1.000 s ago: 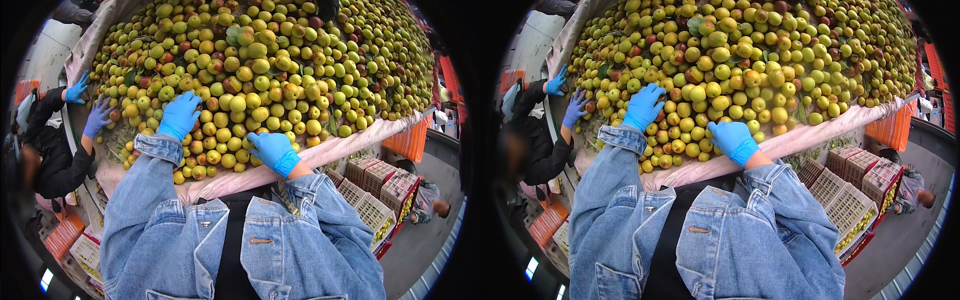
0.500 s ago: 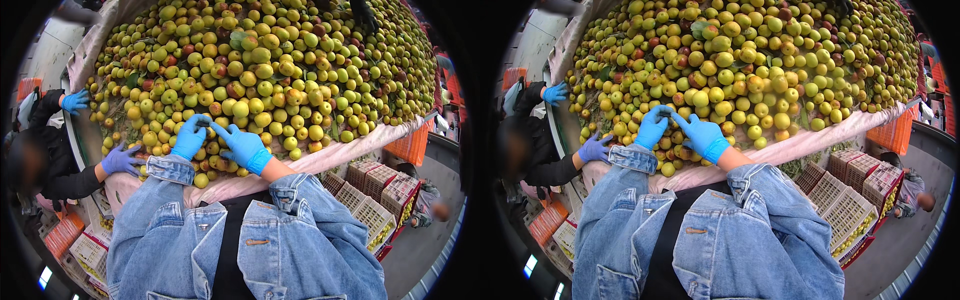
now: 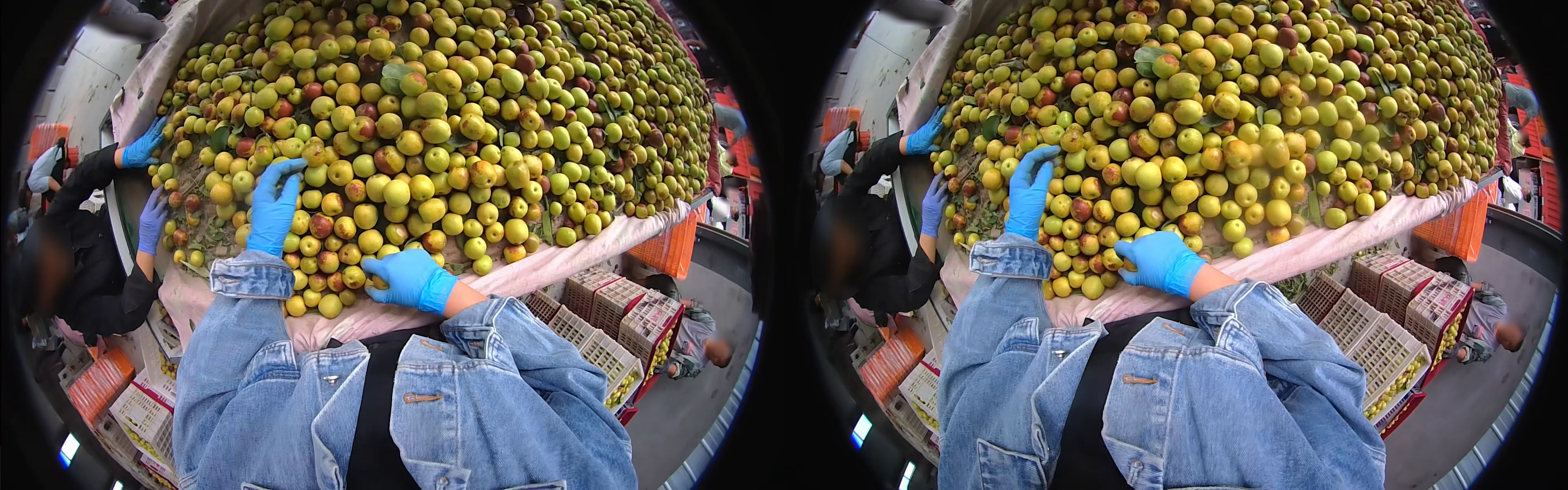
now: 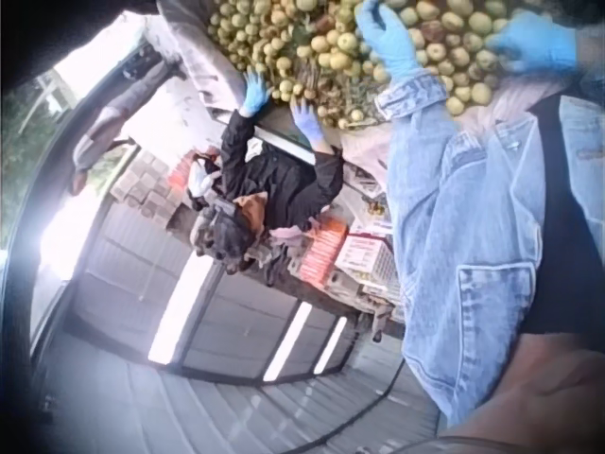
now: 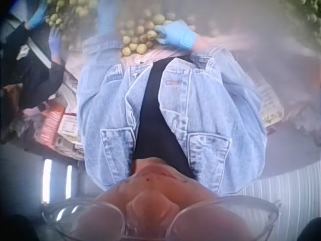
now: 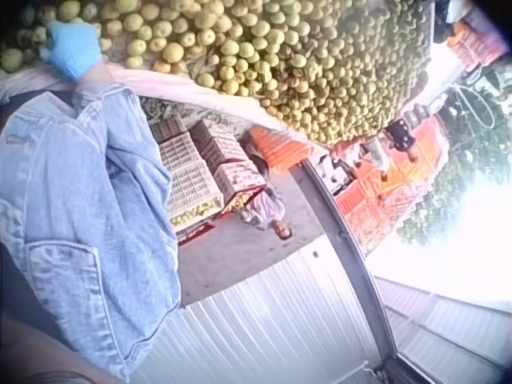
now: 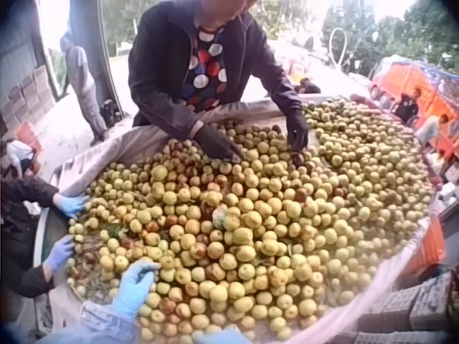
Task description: The person sorts green apples on a large table, picking them up and placing them into nearby crates. Another person works alongside, also sorting apples. The camera is head-mounted and shows the hands and the apple pile throughout.
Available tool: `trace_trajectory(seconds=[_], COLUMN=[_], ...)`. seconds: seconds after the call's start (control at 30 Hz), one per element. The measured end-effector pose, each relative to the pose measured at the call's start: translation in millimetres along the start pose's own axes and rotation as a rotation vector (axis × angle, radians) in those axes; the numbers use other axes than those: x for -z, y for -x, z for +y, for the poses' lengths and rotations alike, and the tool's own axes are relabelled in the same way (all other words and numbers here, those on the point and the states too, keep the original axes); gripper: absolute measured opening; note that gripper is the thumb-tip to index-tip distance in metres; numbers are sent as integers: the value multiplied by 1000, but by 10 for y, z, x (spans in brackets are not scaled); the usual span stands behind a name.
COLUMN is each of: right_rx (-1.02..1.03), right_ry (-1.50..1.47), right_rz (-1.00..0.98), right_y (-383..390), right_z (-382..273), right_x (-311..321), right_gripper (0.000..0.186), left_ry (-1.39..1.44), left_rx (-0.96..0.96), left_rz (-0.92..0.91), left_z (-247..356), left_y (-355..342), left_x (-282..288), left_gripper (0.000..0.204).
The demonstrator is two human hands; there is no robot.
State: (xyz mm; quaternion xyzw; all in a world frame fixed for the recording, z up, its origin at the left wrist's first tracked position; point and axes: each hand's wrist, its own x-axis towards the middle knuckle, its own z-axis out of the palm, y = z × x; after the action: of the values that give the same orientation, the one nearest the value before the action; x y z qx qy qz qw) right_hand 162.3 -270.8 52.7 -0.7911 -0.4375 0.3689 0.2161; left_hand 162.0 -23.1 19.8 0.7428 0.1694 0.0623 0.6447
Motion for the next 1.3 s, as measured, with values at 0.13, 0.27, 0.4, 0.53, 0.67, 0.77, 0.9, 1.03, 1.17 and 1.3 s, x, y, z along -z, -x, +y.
trace_trajectory(seconds=[0.13,0.27,0.4,0.53,0.67,0.77,0.9,1.03,1.17,1.3], right_rx=[-127,-279,-378,-396,-444,-375,-368,-440,-321,-366], right_ry=[-226,-355,-440,-508,-536,-503,-381,-110,379,570], right_rz=[190,335,411,418,468,589,714,710,565,393], right_y=[358,621,811,964,1217,1206,1243,1119,498,-96], right_z=[143,199,382,509,541,677,799,998,1164,1137], right_x=[401,598,548,493,613,614,807,1039,1304,1406], right_gripper=[27,26,26,26,22,15,16,15,19,15], left_ry=[-545,-1157,-1195,-983,-1260,-743,-1005,-1086,-1272,-1141], left_rx=[-404,-500,-340,-248,-54,-453,-688,-594,-569,-110], left_rz=[-357,-432,-592,-653,-694,-382,-461,-597,-660,-1013], left_z=[373,302,467,294,767,915,540,467,647,743], left_y=[-537,-720,-655,-405,-686,-873,-724,-401,-2,403], left_x=[-837,-1062,-890,-277,-317,-1050,-1788,-1628,-1312,-895], left_gripper=[42,55,41,43,25,38,52,43,43,40])
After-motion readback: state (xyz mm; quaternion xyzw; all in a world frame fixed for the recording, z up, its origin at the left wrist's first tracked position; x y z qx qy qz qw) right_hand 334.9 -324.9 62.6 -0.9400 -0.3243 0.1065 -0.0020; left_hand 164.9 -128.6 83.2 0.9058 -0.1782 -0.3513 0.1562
